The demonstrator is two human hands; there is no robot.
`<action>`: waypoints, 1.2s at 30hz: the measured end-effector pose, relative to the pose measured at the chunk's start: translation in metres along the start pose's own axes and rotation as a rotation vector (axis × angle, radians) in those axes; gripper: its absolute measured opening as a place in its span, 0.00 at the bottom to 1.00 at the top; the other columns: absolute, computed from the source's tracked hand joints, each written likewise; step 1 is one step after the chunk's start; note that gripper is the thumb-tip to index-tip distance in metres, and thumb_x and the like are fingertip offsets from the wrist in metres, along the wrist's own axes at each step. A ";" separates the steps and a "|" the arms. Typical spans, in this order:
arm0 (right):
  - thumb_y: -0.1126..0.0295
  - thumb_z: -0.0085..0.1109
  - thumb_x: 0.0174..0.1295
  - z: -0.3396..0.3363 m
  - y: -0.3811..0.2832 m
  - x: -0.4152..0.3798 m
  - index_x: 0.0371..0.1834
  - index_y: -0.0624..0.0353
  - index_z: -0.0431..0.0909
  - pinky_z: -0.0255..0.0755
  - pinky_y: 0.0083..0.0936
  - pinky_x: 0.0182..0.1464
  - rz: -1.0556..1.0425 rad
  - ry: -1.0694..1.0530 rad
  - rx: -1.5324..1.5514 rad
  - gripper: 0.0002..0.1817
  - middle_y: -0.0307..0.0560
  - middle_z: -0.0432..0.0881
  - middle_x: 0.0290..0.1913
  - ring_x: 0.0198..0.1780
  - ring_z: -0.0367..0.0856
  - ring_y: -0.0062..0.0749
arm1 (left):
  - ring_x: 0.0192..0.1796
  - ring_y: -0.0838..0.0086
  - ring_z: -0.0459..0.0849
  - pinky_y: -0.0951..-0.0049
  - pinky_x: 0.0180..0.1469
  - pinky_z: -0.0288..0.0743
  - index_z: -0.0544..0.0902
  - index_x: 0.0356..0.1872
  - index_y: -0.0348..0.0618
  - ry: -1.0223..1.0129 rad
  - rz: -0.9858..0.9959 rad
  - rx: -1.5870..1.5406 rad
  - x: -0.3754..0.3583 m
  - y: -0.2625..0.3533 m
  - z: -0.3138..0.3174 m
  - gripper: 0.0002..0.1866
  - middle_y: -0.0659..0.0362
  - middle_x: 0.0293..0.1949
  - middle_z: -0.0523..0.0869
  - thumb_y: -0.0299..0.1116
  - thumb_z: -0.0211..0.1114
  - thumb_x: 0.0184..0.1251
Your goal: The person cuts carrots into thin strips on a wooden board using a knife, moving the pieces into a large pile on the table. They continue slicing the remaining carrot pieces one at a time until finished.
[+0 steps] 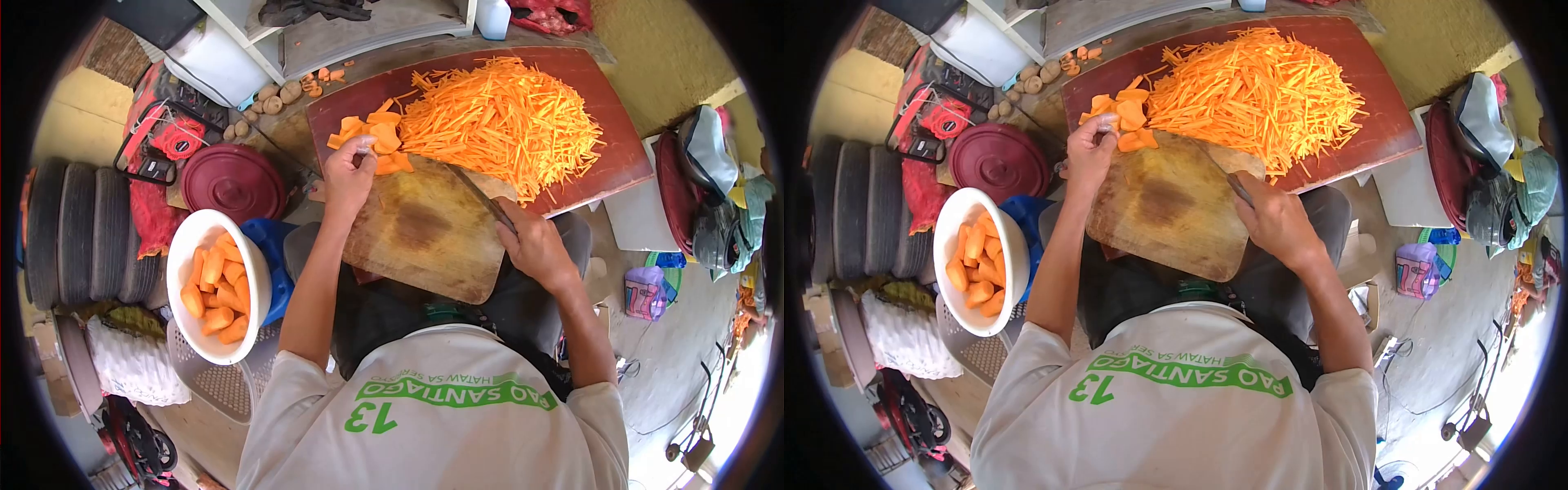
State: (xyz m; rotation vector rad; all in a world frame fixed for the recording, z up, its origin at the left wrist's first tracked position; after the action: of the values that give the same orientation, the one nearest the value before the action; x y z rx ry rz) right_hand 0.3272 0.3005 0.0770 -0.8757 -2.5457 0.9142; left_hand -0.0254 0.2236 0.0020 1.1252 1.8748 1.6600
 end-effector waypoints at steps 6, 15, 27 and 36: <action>0.71 0.69 0.77 0.002 -0.001 0.001 0.71 0.63 0.81 0.85 0.53 0.54 0.000 -0.014 0.012 0.22 0.70 0.91 0.53 0.56 0.89 0.73 | 0.46 0.66 0.91 0.67 0.49 0.84 0.92 0.59 0.36 -0.028 0.182 0.292 0.012 0.011 0.011 0.15 0.53 0.48 0.91 0.21 0.76 0.74; 0.68 0.68 0.77 0.009 0.000 -0.001 0.67 0.61 0.79 0.86 0.57 0.45 -0.081 0.027 -0.026 0.19 0.69 0.91 0.44 0.46 0.92 0.70 | 0.72 0.52 0.84 0.37 0.74 0.65 0.88 0.72 0.50 -0.155 0.312 0.953 0.039 0.016 0.022 0.36 0.56 0.67 0.91 0.43 0.88 0.61; 0.70 0.71 0.76 0.008 0.002 -0.002 0.70 0.64 0.82 0.86 0.53 0.48 -0.061 0.032 -0.022 0.22 0.69 0.91 0.46 0.49 0.91 0.71 | 0.70 0.50 0.87 0.45 0.76 0.66 0.88 0.70 0.47 -0.180 0.274 0.805 0.027 0.052 0.019 0.37 0.47 0.63 0.93 0.45 0.88 0.58; 0.69 0.70 0.77 0.004 -0.007 -0.001 0.72 0.65 0.82 0.88 0.49 0.54 0.028 -0.038 -0.004 0.23 0.69 0.92 0.53 0.55 0.92 0.69 | 0.62 0.49 0.86 0.49 0.68 0.72 0.91 0.57 0.41 -0.256 0.345 0.643 -0.122 0.064 0.047 0.26 0.48 0.60 0.89 0.39 0.88 0.59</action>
State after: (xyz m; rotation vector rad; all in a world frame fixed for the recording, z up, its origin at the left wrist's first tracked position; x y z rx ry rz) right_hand 0.3232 0.2937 0.0785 -0.9059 -2.5749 0.9429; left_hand 0.1023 0.1578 0.0267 1.9016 2.1862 0.9872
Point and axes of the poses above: each hand's wrist, its own x-axis towards the middle knuckle, its own z-axis out of the palm, y = z × x, the point moved 2 cm from there along x, towards the middle knuckle
